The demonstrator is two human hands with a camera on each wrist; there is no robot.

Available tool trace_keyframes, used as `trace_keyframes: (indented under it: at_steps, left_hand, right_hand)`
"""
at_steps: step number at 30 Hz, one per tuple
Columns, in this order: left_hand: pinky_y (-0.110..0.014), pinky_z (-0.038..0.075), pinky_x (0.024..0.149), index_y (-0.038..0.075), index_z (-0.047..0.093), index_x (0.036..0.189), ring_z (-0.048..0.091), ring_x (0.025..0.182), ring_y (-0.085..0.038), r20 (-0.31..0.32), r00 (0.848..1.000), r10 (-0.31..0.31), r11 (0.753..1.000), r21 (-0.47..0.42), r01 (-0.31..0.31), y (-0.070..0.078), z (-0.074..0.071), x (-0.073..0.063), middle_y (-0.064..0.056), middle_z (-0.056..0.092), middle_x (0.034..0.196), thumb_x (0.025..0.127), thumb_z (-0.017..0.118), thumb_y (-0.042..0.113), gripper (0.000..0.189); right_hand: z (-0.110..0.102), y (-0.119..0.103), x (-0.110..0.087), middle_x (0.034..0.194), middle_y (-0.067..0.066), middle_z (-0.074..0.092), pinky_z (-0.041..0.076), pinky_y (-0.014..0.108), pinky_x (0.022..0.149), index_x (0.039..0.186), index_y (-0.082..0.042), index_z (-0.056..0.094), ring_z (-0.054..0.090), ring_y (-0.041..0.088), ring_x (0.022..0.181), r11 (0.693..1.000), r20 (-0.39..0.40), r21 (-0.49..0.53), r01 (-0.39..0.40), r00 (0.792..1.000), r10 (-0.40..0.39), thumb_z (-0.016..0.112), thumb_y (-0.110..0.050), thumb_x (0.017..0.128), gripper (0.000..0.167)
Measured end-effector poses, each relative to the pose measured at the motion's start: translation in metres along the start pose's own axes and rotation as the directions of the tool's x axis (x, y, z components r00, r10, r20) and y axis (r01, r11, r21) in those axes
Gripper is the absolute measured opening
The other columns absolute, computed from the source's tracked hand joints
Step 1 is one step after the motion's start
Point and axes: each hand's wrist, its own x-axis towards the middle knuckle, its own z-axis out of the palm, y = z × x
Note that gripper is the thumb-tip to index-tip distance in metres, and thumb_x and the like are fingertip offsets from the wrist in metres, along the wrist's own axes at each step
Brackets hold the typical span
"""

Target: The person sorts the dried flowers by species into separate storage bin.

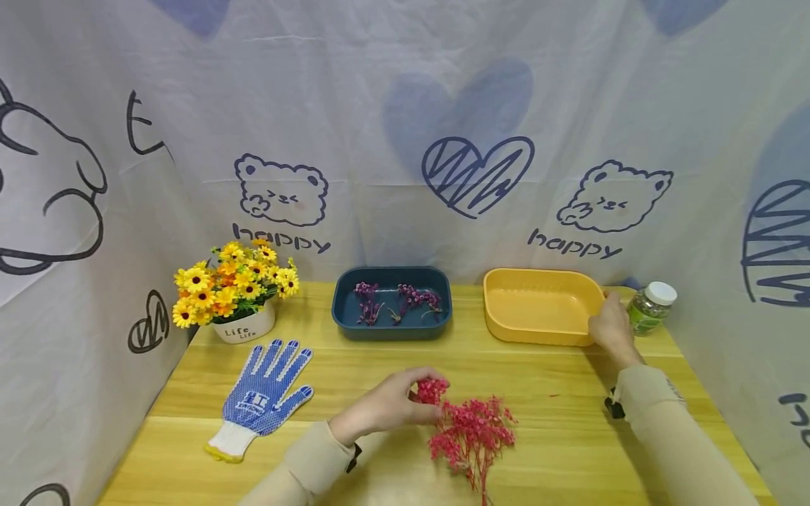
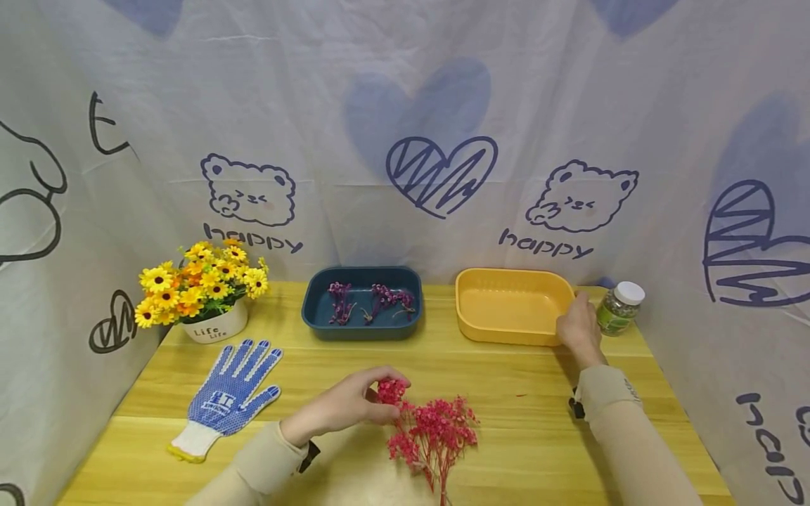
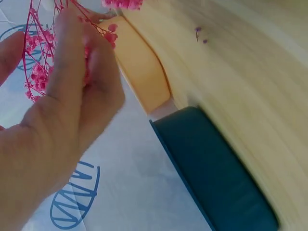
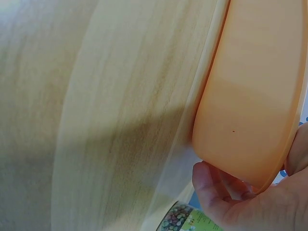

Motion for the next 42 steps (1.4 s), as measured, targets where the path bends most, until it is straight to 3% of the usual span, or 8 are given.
trace_keyframes:
  at_steps: [5, 14, 23, 30, 36, 42]
  left_hand:
    - [-0.027, 0.053, 0.080, 0.012, 0.065, 0.136, 0.062, 0.099, -0.019, -0.047, 0.999, 0.028, 0.999, 0.035, -0.027, 0.005, -0.006, 0.007, -0.011, 0.067, 0.125, 0.098, 0.076, 0.021, 0.041]
    - [-0.026, 0.059, 0.077, 0.007, 0.064, 0.136, 0.071, 0.087, -0.018, -0.121, 0.990, 0.066, 0.997, -0.040, -0.072, 0.015, -0.014, 0.030, -0.016, 0.068, 0.121, 0.098, 0.075, 0.012, 0.040]
    - [-0.042, 0.058, 0.096, 0.013, 0.068, 0.133, 0.068, 0.108, -0.023, -0.241, 0.960, 0.140, 0.990, 0.063, -0.128, 0.026, -0.022, 0.048, -0.011, 0.070, 0.128, 0.096, 0.077, 0.010, 0.039]
    - [-0.041, 0.060, 0.095, 0.011, 0.066, 0.134, 0.071, 0.109, -0.028, -0.300, 0.944, 0.134, 0.991, 0.055, -0.124, 0.033, -0.028, 0.063, -0.013, 0.071, 0.127, 0.096, 0.077, 0.008, 0.040]
    - [-0.032, 0.056, 0.085, 0.011, 0.066, 0.130, 0.066, 0.100, -0.021, -0.388, 0.910, 0.147, 0.987, 0.124, -0.107, 0.044, -0.032, 0.084, -0.012, 0.071, 0.120, 0.095, 0.079, 0.015, 0.038]
    - [-0.034, 0.052, 0.085, 0.009, 0.065, 0.122, 0.059, 0.096, -0.021, -0.449, 0.873, 0.193, 0.975, 0.184, -0.121, 0.054, -0.033, 0.115, -0.012, 0.069, 0.116, 0.094, 0.080, 0.014, 0.032]
  right_hand:
    - [-0.001, 0.001, 0.000, 0.149, 0.046, 0.037, 0.037, 0.070, 0.115, 0.160, 0.011, 0.015, 0.043, 0.060, 0.136, 1.000, -0.009, 0.001, 0.003, 1.000, -0.003, 0.041, -0.001, 0.091, 0.075]
    - [-0.002, 0.002, -0.002, 0.150, 0.044, 0.040, 0.040, 0.071, 0.111, 0.160, 0.007, 0.019, 0.044, 0.060, 0.136, 1.000, -0.020, -0.010, 0.002, 1.000, -0.002, 0.040, -0.004, 0.091, 0.073]
    - [0.000, 0.003, -0.001, 0.152, 0.041, 0.041, 0.041, 0.073, 0.108, 0.162, 0.003, 0.021, 0.045, 0.059, 0.136, 1.000, -0.023, -0.025, -0.015, 1.000, 0.015, 0.041, -0.006, 0.092, 0.073]
    - [0.000, 0.003, -0.001, 0.153, 0.040, 0.041, 0.040, 0.073, 0.108, 0.162, 0.002, 0.020, 0.045, 0.059, 0.136, 1.000, -0.033, -0.023, -0.013, 0.999, 0.012, 0.041, -0.006, 0.093, 0.073]
    - [0.001, 0.004, 0.000, 0.153, 0.041, 0.041, 0.040, 0.073, 0.109, 0.161, 0.004, 0.022, 0.044, 0.059, 0.137, 1.000, -0.034, -0.027, -0.010, 0.999, 0.009, 0.042, -0.007, 0.093, 0.072]
    - [0.002, 0.006, 0.002, 0.153, 0.041, 0.040, 0.038, 0.073, 0.113, 0.159, 0.009, 0.024, 0.042, 0.060, 0.139, 0.998, -0.020, -0.053, -0.019, 1.000, 0.018, 0.041, -0.009, 0.093, 0.071]
